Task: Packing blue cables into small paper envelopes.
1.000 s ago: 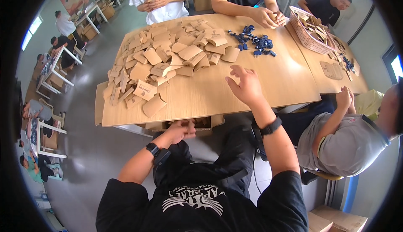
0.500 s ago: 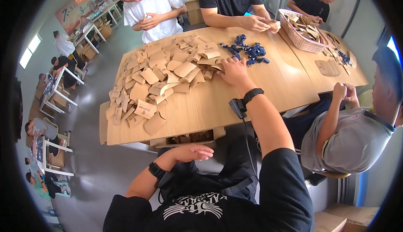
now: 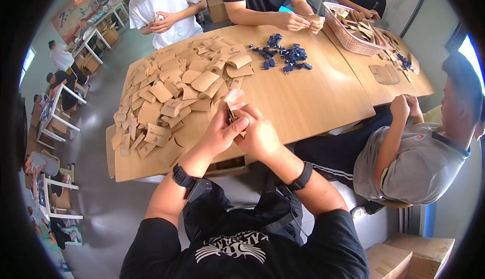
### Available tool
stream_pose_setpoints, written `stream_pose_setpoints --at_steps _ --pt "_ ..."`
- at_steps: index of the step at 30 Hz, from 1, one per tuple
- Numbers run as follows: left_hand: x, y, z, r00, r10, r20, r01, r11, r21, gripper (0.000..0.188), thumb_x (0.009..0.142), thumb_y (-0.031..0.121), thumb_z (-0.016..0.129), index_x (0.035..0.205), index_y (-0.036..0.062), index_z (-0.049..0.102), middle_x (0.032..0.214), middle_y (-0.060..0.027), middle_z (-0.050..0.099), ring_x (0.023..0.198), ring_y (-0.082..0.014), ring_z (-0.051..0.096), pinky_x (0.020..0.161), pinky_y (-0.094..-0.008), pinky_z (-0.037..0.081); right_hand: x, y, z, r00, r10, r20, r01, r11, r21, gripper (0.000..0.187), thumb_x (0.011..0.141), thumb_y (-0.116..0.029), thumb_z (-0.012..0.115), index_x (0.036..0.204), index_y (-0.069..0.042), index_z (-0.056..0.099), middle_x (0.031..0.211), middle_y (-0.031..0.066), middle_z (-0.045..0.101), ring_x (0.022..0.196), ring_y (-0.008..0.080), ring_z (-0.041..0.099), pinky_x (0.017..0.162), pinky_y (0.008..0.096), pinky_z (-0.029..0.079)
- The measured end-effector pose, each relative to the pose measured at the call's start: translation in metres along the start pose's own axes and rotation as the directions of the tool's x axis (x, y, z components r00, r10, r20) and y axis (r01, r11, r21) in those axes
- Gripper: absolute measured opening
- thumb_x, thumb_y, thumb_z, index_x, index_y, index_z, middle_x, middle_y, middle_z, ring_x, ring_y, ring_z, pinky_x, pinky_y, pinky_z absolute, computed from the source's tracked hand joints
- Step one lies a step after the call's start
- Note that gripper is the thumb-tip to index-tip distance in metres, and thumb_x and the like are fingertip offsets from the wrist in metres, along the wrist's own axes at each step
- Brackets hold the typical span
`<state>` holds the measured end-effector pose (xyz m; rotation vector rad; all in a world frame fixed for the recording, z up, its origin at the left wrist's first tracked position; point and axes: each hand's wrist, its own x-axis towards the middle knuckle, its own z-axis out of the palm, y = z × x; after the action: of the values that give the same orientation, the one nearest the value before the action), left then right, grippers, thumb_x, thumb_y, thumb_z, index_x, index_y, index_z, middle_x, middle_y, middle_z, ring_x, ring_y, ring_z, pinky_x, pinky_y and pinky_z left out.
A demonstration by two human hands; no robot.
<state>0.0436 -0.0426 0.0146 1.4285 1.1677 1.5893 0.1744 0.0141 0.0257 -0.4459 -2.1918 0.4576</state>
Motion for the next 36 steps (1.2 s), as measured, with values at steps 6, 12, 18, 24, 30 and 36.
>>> stream_pose_setpoints --at_steps 6,12,18,24,30,36 --pt "0.013 -0.017 -0.007 0.993 -0.084 0.080 0.084 0.996 -0.001 0.070 0.099 0.042 0.053 0.144 -0.0048 0.029 0.135 -0.0189 0.048 0.111 -0.0194 0.056 0.091 -0.0307 0.047 0.001 0.016 -0.028 0.937 0.057 0.344 -0.188 0.914 0.360 0.045 0.075 -0.004 0.076 0.117 0.003 0.061 0.103 0.0173 0.065 0.097 0.0261 0.066 0.075 0.0345 0.055" --pt "0.016 -0.028 -0.013 0.944 -0.258 0.207 0.286 0.951 -0.118 0.068 0.098 0.043 0.056 0.146 0.0003 0.035 0.127 -0.0115 0.055 0.109 -0.0174 0.057 0.092 -0.0322 0.048 0.012 0.042 -0.009 0.967 0.225 0.119 -0.248 0.936 0.249 0.026 0.082 -0.010 0.075 0.103 0.003 0.067 0.089 0.0139 0.067 0.065 0.0200 0.066 0.060 0.0322 0.053" --pt "0.024 -0.032 -0.013 0.994 0.100 -0.041 -0.103 0.992 -0.078 0.055 0.082 0.025 0.079 0.124 -0.0016 0.055 0.107 -0.0092 0.065 0.094 -0.0154 0.062 0.086 -0.0304 0.049 0.042 0.057 0.003 0.941 0.268 0.206 -0.327 0.874 0.360 0.019 0.082 -0.016 0.075 0.084 0.002 0.069 0.070 0.0121 0.066 0.058 0.0157 0.060 0.056 0.0310 0.049" --pt "0.021 -0.034 -0.013 0.978 -0.162 -0.133 0.164 0.987 -0.002 0.032 0.080 0.015 0.080 0.103 0.0050 0.061 0.095 -0.0020 0.064 0.083 -0.0094 0.061 0.068 -0.0247 0.052 0.112 0.161 0.026 0.928 0.366 -0.066 -0.366 0.931 0.004 0.017 0.082 -0.018 0.068 0.087 -0.002 0.069 0.079 0.0135 0.069 0.074 0.0290 0.068 0.065 0.0351 0.052" --pt "0.017 -0.029 -0.010 0.995 -0.067 -0.077 0.074 0.992 0.101 0.035 0.078 0.017 0.082 0.103 0.0046 0.061 0.095 -0.0026 0.065 0.089 -0.0113 0.062 0.082 -0.0283 0.051 0.133 0.206 0.042 0.952 0.291 0.092 -0.158 0.729 -0.666 0.033 0.081 -0.023 0.065 0.110 -0.008 0.067 0.105 0.0116 0.069 0.102 0.0316 0.064 0.088 0.0425 0.050" --pt "0.021 -0.023 -0.010 0.997 -0.046 -0.061 0.053 0.992 0.112 0.031 0.077 0.014 0.081 0.101 0.0043 0.062 0.092 -0.0021 0.065 0.087 -0.0114 0.061 0.083 -0.0279 0.050 0.150 0.216 0.043 0.833 0.549 0.073 -0.341 0.613 -0.713 0.025 0.079 -0.022 0.063 0.097 -0.005 0.067 0.102 0.0165 0.069 0.100 0.0327 0.065 0.089 0.0450 0.048"
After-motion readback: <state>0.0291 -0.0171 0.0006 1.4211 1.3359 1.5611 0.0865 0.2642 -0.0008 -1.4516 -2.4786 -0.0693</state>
